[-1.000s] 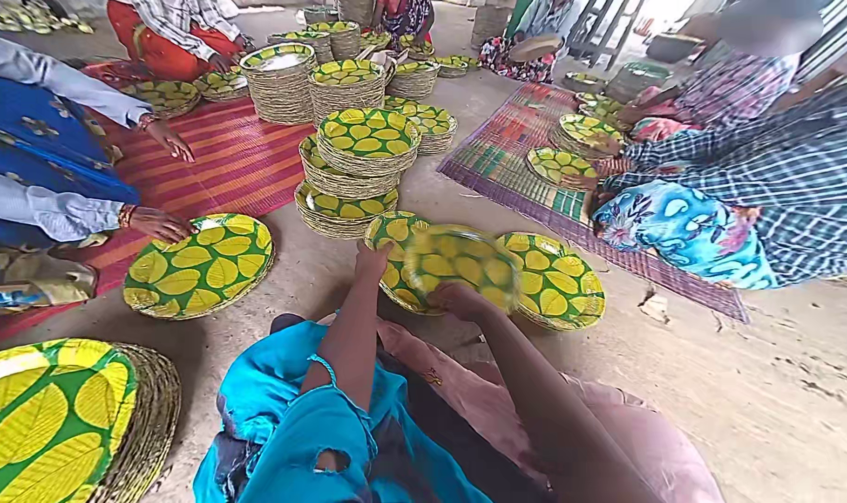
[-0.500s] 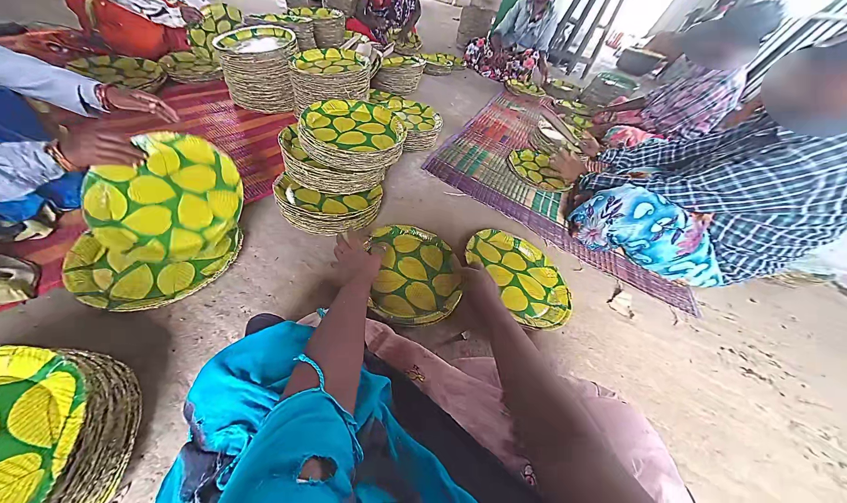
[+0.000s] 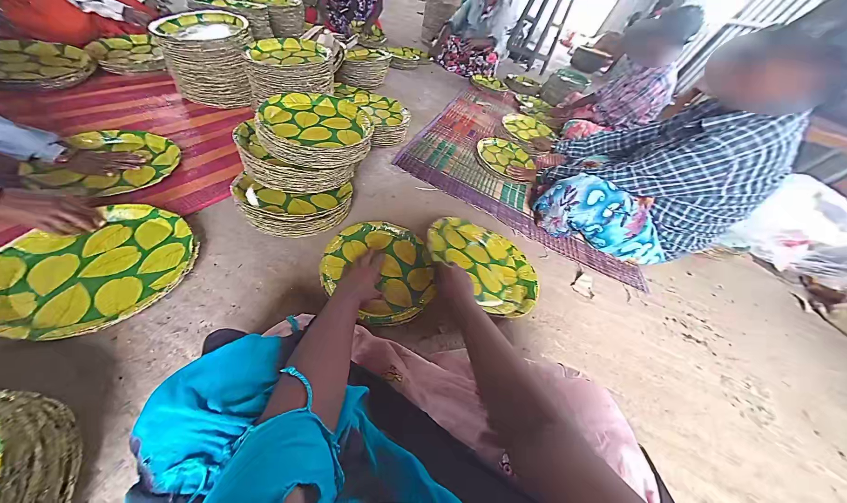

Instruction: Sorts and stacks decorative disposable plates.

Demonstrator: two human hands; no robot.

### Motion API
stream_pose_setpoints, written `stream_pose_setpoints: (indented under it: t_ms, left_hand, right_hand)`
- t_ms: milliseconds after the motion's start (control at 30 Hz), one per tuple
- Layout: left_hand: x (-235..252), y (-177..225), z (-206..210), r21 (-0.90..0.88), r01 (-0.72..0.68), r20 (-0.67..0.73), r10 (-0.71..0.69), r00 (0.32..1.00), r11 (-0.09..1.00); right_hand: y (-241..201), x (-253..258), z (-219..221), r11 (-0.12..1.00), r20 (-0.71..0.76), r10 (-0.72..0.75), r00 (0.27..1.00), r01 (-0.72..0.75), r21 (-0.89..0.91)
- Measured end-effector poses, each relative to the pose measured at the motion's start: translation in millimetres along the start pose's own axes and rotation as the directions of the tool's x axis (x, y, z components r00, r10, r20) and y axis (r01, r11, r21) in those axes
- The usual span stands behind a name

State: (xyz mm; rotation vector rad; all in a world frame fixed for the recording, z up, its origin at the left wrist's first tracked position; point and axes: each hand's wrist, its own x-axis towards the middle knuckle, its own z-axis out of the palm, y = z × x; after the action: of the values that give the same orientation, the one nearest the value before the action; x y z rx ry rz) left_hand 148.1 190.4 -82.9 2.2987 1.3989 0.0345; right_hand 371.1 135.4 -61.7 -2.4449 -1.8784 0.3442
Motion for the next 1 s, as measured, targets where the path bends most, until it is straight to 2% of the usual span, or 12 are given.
stream_pose_setpoints:
  t_ms: [100, 167, 233, 367, 433, 500, 533, 633, 700, 833, 933, 1000]
  left_hand:
    - [-0.2, -1.2, -8.6, 0.118, -0.110, -0.135, 0.126, 0.983, 0.987]
    - [-3.6, -5.7, -8.2, 0.127, -0.122, 0.074, 0.114, 0.991, 0.984]
    - [-1.1, -14.1, 3.9, 0.108, -0.080, 0.339, 0.039, 0.940, 0.991]
    - [2.1, -7.9, 4.0, 0.045, -0.032, 0.397, 0.011, 0.918, 0.998]
    - [6.2, -5.9, 5.8, 0.051, -0.080, 0.335, 0.058, 0.940, 0.995]
    - [4.0, -5.4, 6.1, 0.053, -0.106, 0.138, 0.098, 0.986, 0.993]
    - [2.0, -5.2, 5.5, 0.072, -0.106, 0.006, 0.106, 0.994, 0.992]
    - [-0.5, -7.3, 5.7, 0.148, -0.192, -0.354, 0.234, 0.905, 0.970]
    - [-2.0, -4.2, 7.4, 0.157, -0.178, -0.231, 0.211, 0.950, 0.972]
    - [8.6, -1.6, 33.3, 0.006, -0.046, 0.367, 0.041, 0.929, 0.999]
    - [3.0, 11.3, 24.8, 0.077, -0.071, 0.358, 0.039, 0.933, 0.994]
    - [7.1, 11.8, 24.3, 0.092, -0.147, 0.220, 0.124, 0.968, 0.985]
  right_hand:
    - [-26.4, -4.1, 7.1, 0.872, 0.170, -0.489, 0.856, 0.477, 0.110]
    - [-23.8, 4.3, 14.5, 0.818, 0.258, -0.574, 0.777, 0.559, 0.136]
    - [-3.0, 4.7, 17.8, 0.919, 0.163, -0.393, 0.905, 0.379, 0.108]
    - [20.4, -35.2, 0.7, 0.999, -0.038, 0.051, 0.998, -0.051, -0.004]
    - [-13.3, -61.7, -61.4, 0.978, 0.320, 0.207, 0.925, -0.187, -0.091]
    - [-8.7, -52.6, -43.8, 0.996, 0.147, 0.087, 0.985, -0.085, -0.026]
    - [7.5, -30.9, -4.8, 0.997, -0.156, -0.072, 0.985, 0.076, 0.016]
    - [-2.2, 1.8, 15.7, 0.907, -0.006, -0.389, 0.921, 0.384, 0.170]
    - [-9.3, 1.9, 23.3, 0.834, 0.057, -0.536, 0.842, 0.518, 0.189]
    - [20.2, 6.9, 36.4, 0.987, 0.049, -0.159, 0.986, 0.158, 0.030]
    - [35.9, -9.5, 22.7, 0.976, 0.113, 0.213, 0.971, -0.216, 0.015]
    - [7.7, -27.4, -32.4, 0.946, 0.343, 0.307, 0.888, -0.325, -0.004]
